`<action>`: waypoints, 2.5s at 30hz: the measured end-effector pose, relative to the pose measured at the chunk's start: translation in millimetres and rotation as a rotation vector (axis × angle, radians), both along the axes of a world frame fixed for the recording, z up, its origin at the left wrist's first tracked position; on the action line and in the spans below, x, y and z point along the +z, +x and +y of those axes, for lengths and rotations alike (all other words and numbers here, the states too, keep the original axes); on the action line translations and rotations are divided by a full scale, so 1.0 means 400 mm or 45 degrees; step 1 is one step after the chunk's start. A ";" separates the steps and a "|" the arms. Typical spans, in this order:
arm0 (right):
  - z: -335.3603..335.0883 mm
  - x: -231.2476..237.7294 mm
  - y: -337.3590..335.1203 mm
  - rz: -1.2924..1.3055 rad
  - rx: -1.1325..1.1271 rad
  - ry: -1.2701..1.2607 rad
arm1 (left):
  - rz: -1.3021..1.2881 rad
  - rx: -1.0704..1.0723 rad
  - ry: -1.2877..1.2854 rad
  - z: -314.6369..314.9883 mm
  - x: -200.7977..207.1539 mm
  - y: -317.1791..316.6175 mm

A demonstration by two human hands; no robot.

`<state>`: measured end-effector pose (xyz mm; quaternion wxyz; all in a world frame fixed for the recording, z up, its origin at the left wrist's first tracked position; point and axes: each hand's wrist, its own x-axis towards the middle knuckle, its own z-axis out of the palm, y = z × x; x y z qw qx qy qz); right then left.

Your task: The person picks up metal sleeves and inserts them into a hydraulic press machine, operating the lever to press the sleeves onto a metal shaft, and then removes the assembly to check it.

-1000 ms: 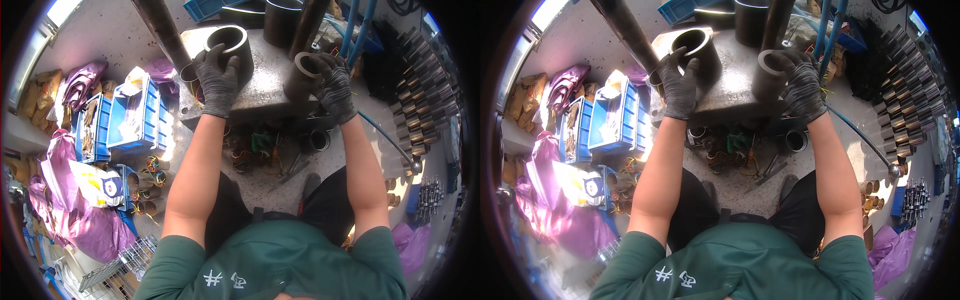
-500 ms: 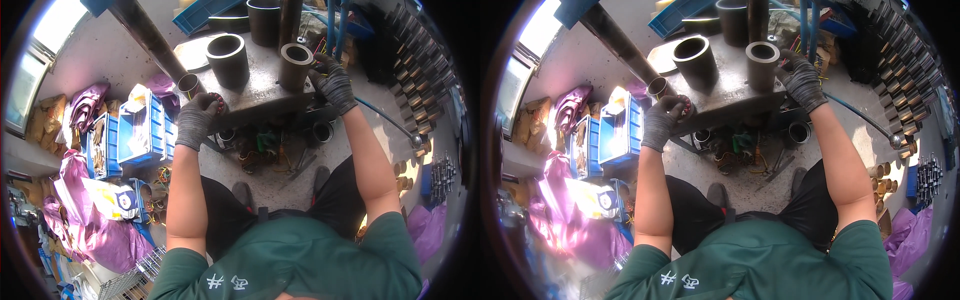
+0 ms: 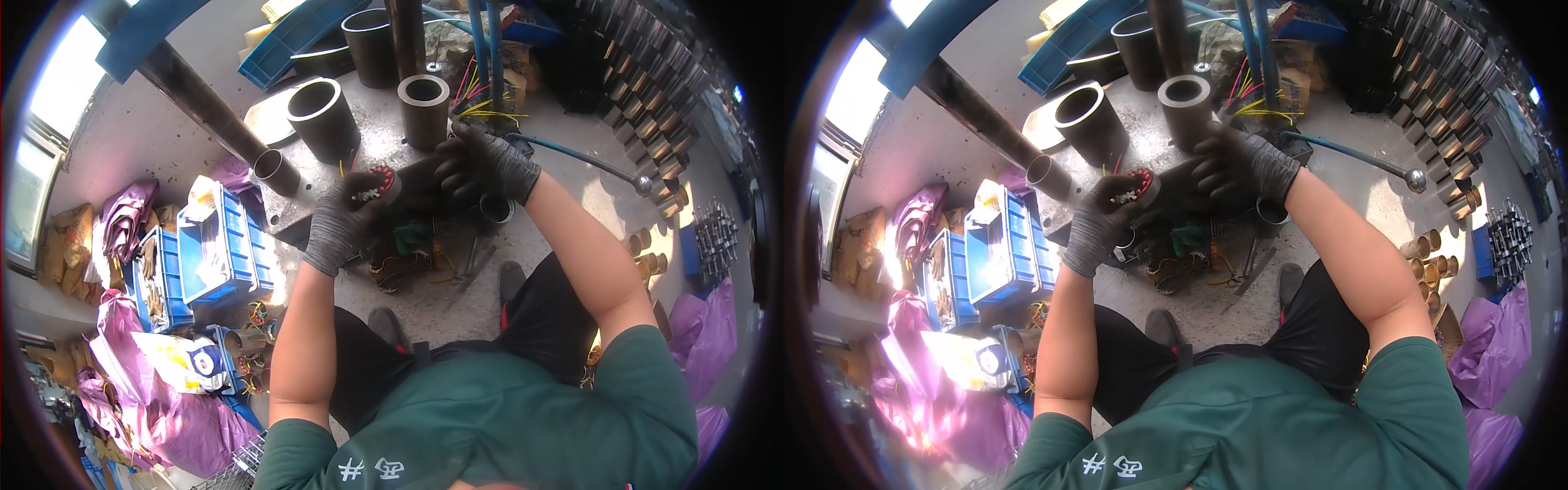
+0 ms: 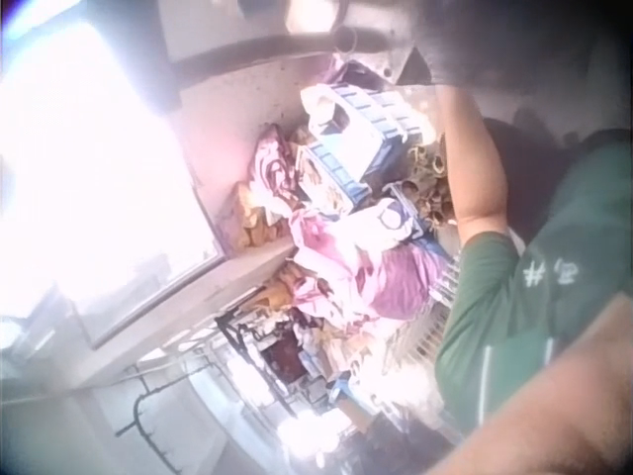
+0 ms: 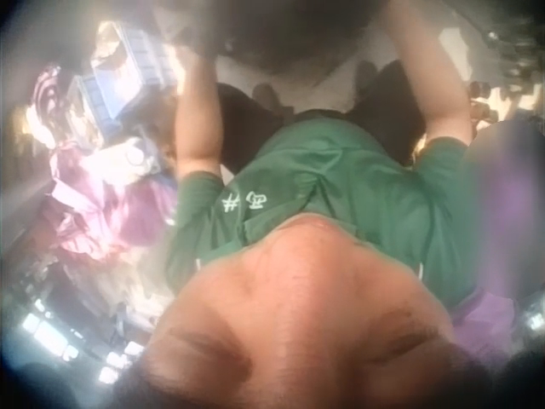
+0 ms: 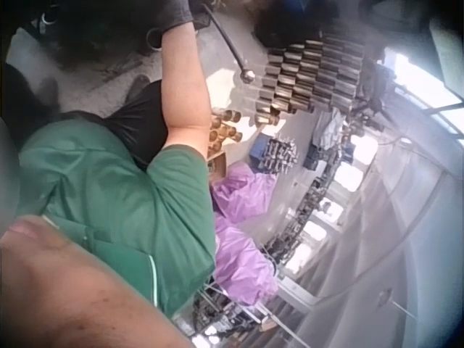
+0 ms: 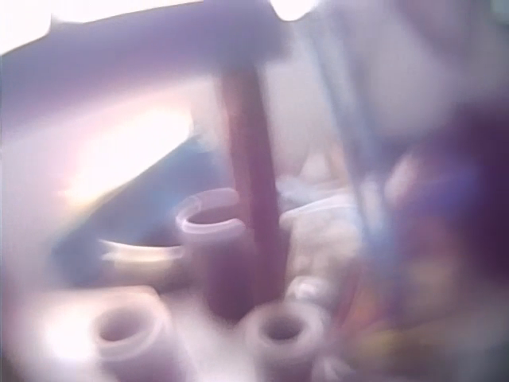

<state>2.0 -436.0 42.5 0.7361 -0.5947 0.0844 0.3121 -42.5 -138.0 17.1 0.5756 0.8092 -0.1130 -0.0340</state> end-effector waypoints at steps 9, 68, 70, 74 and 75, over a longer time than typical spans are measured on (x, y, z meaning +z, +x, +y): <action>-0.049 -0.048 -0.093 -0.194 0.291 -0.088 | -0.659 -0.511 0.429 -0.173 0.023 -0.092; -0.944 -0.615 -1.460 0.805 -0.332 -1.853 | -0.215 -0.192 0.190 0.258 -0.140 0.082; -0.909 -0.605 -1.353 0.898 -0.229 -1.885 | -0.292 0.014 0.227 0.404 -0.016 -0.035; -1.047 -0.827 -1.496 0.876 -0.103 -2.194 | -0.352 0.275 0.220 0.555 -0.107 -0.089; -1.051 -0.841 -1.438 0.815 -0.096 -2.182 | -0.330 0.375 0.228 0.617 -0.129 -0.137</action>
